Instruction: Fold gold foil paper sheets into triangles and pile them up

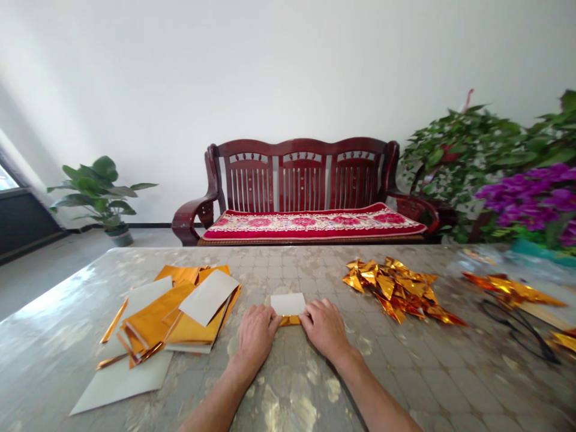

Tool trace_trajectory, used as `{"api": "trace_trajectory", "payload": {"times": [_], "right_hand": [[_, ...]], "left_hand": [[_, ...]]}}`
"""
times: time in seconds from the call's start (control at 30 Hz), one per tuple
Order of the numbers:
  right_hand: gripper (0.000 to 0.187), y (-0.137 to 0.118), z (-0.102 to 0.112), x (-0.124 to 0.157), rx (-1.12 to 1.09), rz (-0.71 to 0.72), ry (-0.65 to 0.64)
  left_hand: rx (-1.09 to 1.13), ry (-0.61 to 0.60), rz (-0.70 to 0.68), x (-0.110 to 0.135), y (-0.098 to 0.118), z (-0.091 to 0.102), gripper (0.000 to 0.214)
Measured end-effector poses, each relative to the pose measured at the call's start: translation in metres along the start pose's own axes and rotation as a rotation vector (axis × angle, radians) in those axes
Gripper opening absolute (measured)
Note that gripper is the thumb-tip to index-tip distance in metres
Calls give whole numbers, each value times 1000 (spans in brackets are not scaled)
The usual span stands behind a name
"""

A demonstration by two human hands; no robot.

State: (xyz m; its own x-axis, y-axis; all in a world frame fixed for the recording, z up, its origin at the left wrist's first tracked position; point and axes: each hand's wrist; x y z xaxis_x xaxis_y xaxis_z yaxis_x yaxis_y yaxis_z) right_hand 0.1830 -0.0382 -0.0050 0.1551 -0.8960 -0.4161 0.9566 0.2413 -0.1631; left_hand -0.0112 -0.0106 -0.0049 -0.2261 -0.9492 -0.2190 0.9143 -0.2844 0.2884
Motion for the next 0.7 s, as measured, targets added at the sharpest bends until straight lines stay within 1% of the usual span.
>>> {"api": "trace_trajectory", "payload": {"times": [0.2,0.37,0.5,0.7], "right_hand": [[18,0,1,-1,12,-20,0],[18,1,0,0,-5,-19,-1],[18,2,0,1,-24,-19,-1],[18,4,1,1,-41,-11,-5]], "left_hand": [[-38,6,18,1,2,2,33],[-19,9,19,1,1,1,31],[40,11,21,1,-2,-1,30],[191,2,15,0,-6,-3,25]]}}
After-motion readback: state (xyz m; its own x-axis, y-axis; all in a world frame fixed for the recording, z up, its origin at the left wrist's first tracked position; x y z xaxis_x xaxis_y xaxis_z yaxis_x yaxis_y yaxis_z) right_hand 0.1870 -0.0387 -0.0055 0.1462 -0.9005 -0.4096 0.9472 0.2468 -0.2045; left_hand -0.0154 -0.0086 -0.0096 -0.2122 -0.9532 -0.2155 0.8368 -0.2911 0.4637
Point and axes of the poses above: each hand's wrist, its own x-axis away from the middle knuckle, its own z-axis out of the back of the hand, y = z × x, and after that the axes turned 6 degrees about z, right-handed
